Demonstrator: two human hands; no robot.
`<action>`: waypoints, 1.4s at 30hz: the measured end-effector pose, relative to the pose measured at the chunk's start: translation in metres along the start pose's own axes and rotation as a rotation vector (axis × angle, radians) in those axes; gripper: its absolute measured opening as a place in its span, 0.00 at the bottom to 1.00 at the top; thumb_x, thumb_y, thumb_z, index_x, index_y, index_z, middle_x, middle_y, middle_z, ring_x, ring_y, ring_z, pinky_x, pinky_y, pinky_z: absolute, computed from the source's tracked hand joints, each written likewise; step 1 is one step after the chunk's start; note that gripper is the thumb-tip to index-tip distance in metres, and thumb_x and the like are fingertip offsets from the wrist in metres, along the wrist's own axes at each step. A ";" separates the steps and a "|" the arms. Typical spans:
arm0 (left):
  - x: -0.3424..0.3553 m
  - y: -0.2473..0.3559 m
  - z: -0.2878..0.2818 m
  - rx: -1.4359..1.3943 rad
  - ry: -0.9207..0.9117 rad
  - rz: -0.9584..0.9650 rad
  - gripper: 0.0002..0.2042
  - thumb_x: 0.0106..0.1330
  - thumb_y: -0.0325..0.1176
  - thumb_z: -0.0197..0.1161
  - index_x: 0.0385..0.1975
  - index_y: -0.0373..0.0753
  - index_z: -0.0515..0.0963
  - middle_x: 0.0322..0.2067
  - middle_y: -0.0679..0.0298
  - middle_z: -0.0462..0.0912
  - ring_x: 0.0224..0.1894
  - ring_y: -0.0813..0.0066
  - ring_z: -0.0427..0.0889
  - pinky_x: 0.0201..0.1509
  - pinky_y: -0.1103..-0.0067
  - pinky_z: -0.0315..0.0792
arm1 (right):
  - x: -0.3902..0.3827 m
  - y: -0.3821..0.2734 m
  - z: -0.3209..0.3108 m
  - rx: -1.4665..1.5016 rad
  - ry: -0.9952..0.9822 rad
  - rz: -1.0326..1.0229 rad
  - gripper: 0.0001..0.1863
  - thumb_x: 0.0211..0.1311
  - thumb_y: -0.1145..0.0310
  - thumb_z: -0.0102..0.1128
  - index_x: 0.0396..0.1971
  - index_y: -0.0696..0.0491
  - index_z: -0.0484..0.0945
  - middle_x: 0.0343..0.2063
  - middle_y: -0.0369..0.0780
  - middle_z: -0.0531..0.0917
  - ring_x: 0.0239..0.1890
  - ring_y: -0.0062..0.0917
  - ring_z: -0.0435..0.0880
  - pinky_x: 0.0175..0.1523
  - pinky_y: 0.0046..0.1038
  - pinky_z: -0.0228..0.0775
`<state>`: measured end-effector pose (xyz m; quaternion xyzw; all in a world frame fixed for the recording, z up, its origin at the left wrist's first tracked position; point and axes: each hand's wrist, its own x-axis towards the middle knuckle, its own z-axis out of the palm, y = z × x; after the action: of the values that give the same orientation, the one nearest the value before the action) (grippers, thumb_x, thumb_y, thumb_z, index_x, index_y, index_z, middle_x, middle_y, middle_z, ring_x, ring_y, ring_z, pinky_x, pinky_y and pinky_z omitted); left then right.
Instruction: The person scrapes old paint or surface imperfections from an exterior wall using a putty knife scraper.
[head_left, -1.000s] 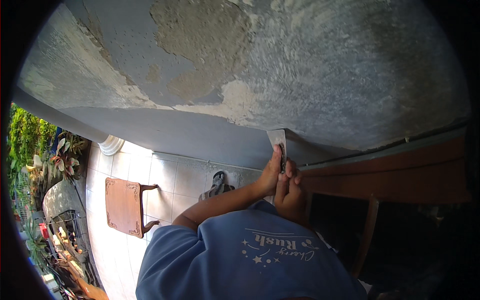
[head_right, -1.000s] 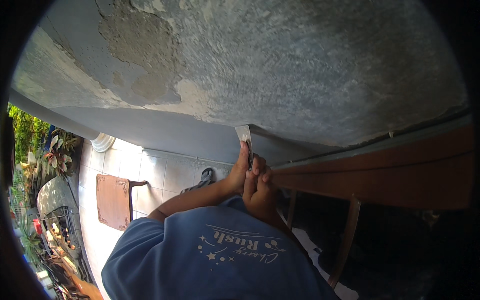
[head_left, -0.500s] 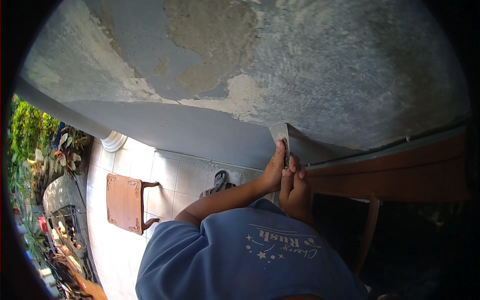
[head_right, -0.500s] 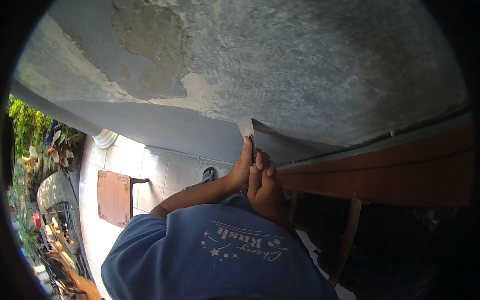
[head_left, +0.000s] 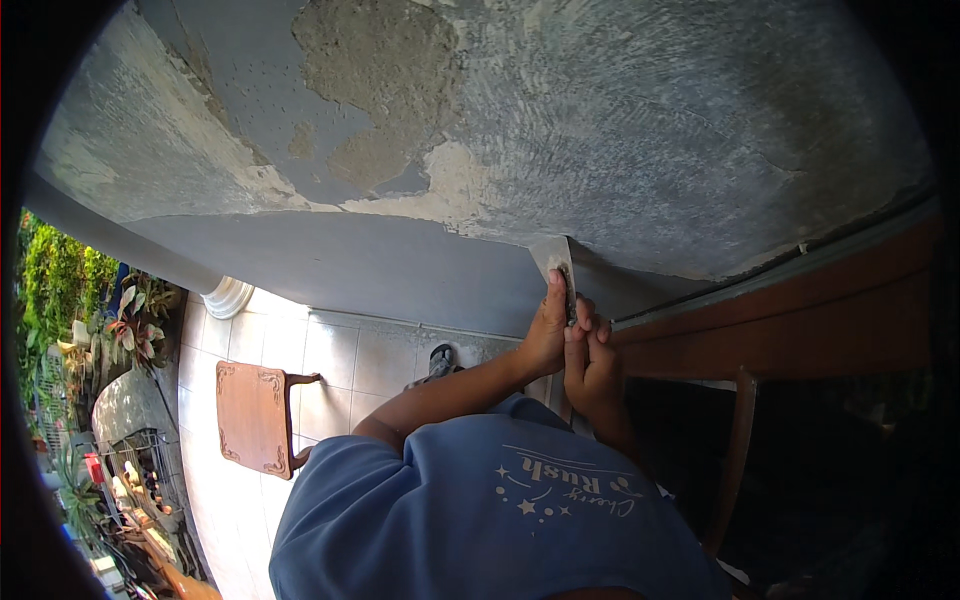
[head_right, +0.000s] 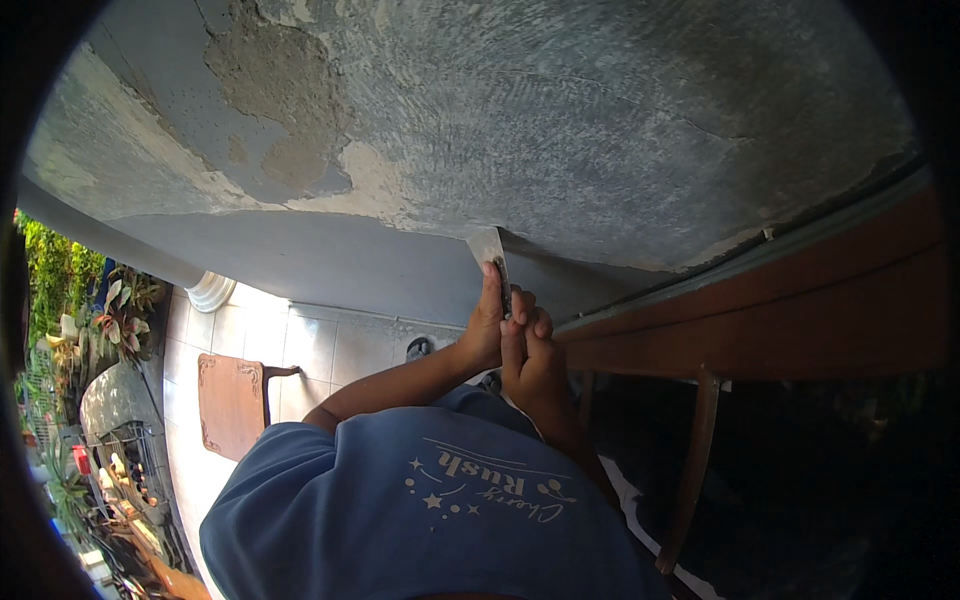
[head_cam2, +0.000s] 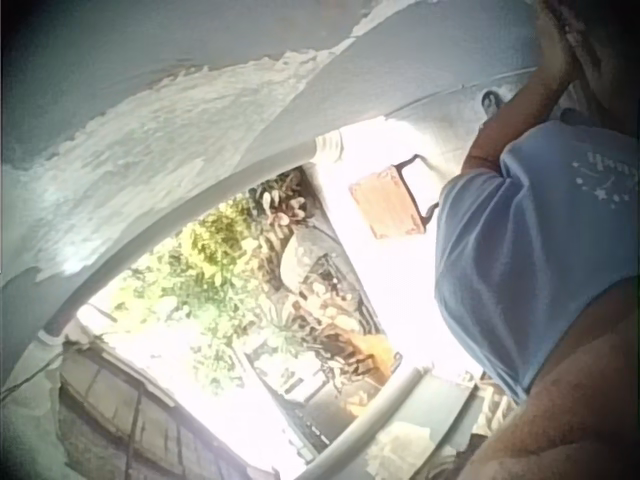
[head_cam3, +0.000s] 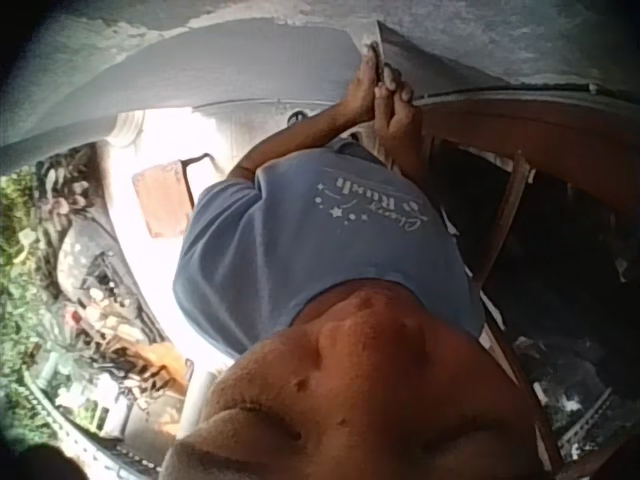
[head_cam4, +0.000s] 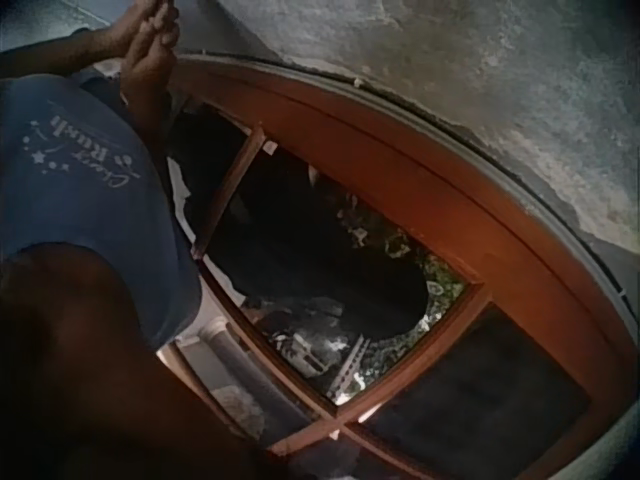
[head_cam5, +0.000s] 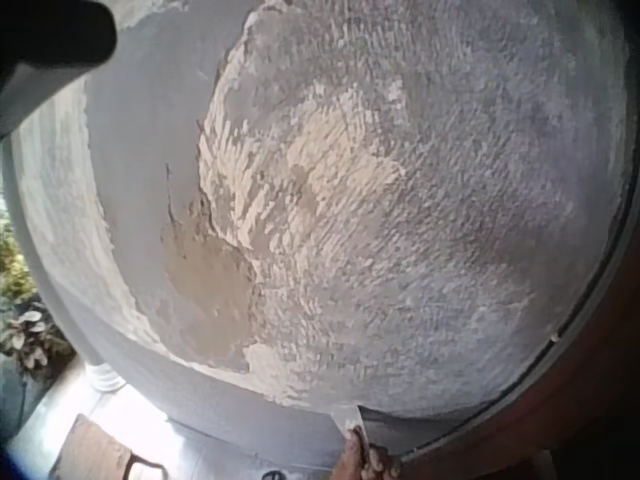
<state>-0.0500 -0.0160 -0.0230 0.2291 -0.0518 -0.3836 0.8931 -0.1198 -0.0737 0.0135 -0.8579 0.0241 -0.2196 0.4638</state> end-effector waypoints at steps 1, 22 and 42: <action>-0.002 0.001 0.001 0.007 -0.018 0.002 0.33 0.57 0.66 0.30 0.11 0.40 0.63 0.11 0.66 0.59 0.23 0.66 0.70 0.26 0.73 0.67 | 0.001 -0.002 0.001 0.002 -0.008 -0.001 0.12 0.60 0.69 0.45 0.37 0.63 0.71 0.25 0.48 0.76 0.29 0.36 0.80 0.33 0.30 0.69; -0.004 0.004 0.000 -0.075 -0.042 -0.021 0.33 0.57 0.65 0.29 0.09 0.40 0.63 0.10 0.67 0.59 0.24 0.68 0.71 0.30 0.75 0.67 | 0.003 -0.003 -0.001 -0.234 -0.111 -0.014 0.13 0.59 0.68 0.46 0.39 0.62 0.69 0.29 0.51 0.75 0.31 0.41 0.78 0.31 0.33 0.70; -0.007 0.005 -0.006 -0.066 0.023 -0.030 0.33 0.57 0.65 0.31 0.12 0.40 0.67 0.09 0.65 0.61 0.24 0.64 0.76 0.29 0.74 0.70 | 0.000 -0.015 0.005 -0.265 -0.094 -0.002 0.11 0.58 0.69 0.49 0.34 0.62 0.70 0.23 0.50 0.75 0.25 0.41 0.78 0.26 0.33 0.70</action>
<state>-0.0492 -0.0057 -0.0257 0.2045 -0.0252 -0.3956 0.8950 -0.1198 -0.0610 0.0229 -0.9210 0.0300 -0.1746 0.3470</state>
